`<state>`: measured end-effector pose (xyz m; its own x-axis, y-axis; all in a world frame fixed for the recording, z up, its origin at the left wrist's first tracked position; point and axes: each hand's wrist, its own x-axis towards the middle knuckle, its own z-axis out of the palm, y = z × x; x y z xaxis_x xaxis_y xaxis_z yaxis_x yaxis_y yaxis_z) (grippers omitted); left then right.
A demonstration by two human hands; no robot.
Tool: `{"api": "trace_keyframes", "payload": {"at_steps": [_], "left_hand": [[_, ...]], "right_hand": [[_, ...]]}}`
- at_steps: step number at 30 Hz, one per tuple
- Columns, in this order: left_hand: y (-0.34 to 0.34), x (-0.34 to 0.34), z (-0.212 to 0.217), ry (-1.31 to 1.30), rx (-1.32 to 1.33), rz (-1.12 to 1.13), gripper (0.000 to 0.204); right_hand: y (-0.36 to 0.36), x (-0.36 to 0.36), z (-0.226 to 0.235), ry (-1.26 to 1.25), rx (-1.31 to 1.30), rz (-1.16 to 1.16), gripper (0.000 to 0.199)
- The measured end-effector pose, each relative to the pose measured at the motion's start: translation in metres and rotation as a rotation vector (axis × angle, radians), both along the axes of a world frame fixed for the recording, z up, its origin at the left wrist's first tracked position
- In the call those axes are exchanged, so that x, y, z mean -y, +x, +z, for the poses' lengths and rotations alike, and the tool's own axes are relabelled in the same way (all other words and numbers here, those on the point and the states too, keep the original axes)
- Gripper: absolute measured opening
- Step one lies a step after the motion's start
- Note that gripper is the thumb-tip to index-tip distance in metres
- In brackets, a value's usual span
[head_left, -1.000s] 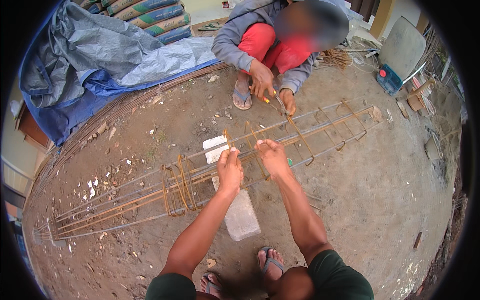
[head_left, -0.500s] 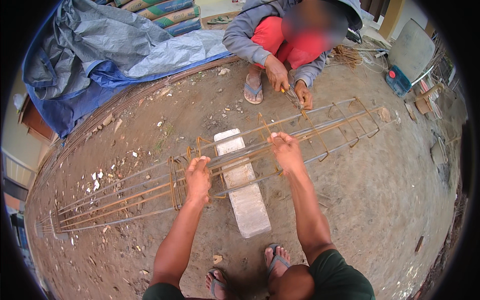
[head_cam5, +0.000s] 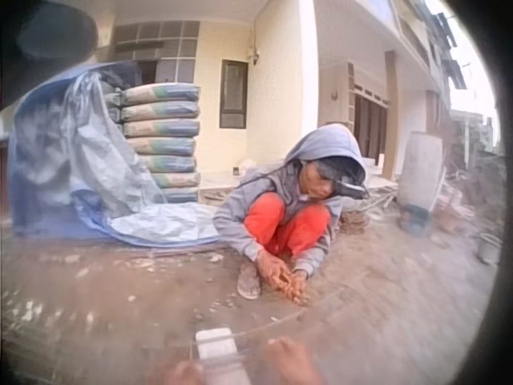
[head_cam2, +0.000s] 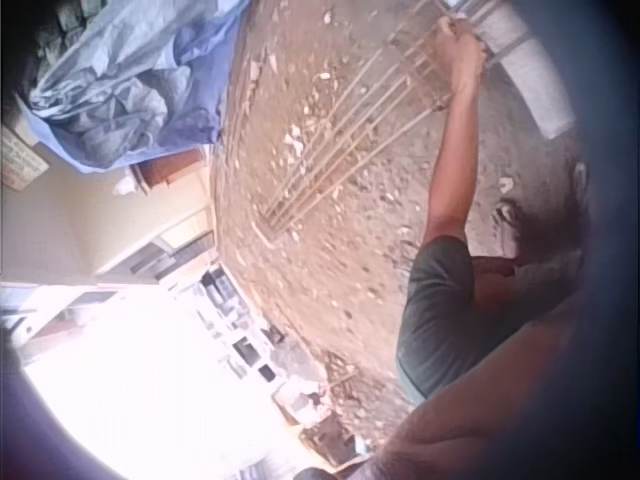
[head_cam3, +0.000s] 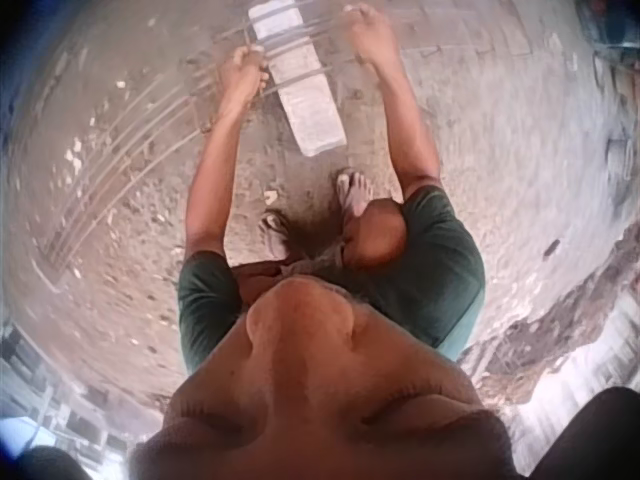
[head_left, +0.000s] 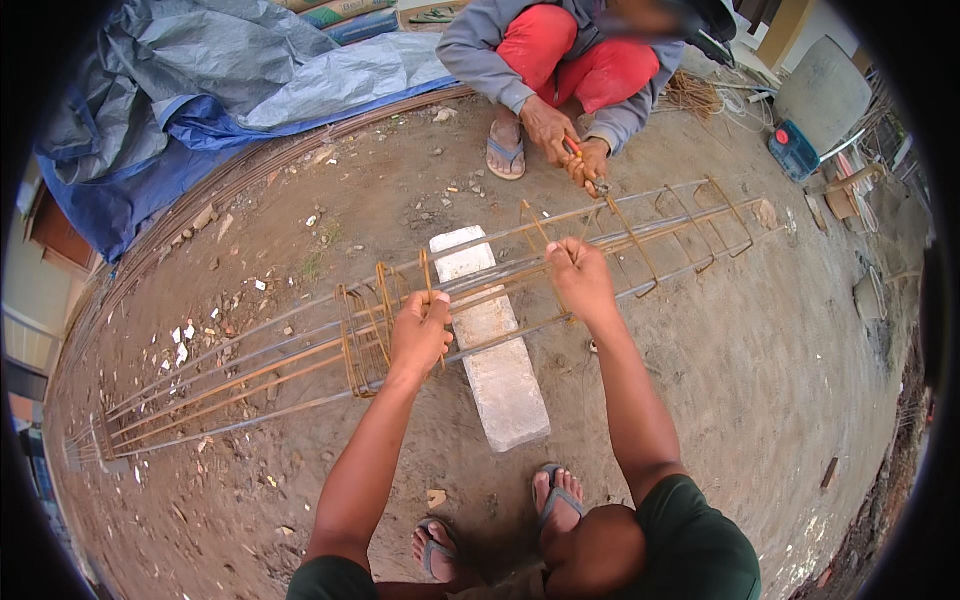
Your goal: The person ties wire around intersecting steel bars to form a rebar cage using pliers. They repeatedly wrap and twist wire at multiple joints while a coworker works nearby.
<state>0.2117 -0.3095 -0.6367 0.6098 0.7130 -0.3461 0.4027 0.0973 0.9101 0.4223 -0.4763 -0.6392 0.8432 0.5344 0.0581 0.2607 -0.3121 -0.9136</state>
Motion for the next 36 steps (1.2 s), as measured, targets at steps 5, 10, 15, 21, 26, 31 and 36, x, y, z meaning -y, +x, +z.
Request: {"api": "trace_keyframes", "payload": {"at_steps": [5,10,15,21,26,31,36], "left_hand": [[-0.006,-0.001,-0.025,0.493,-0.137,-0.159,0.047],[-0.003,0.004,-0.025,0.459,-0.147,-0.174,0.063],[0.008,0.013,0.003,0.648,-0.475,-0.268,0.071],[0.025,0.034,0.057,1.129,-0.601,-0.445,0.063],[0.043,0.07,0.056,1.03,-0.202,-0.734,0.056],[0.073,0.099,0.014,1.152,0.152,-0.827,0.052],[0.117,0.115,-0.002,0.953,0.007,-0.851,0.047]], "right_hand": [[-0.005,0.018,0.001,-0.454,0.387,-0.154,0.027],[0.005,0.031,-0.002,-0.433,0.319,-0.175,0.026],[0.01,0.028,-0.002,-0.338,0.197,-0.189,0.026],[0.008,0.031,-0.005,-0.292,0.159,-0.148,0.026],[-0.003,0.098,0.027,-0.131,0.042,-0.213,0.036],[-0.035,0.208,0.077,-0.347,-0.145,-0.167,0.049],[-0.087,0.297,0.128,-0.404,-0.341,-0.142,0.047]]}}
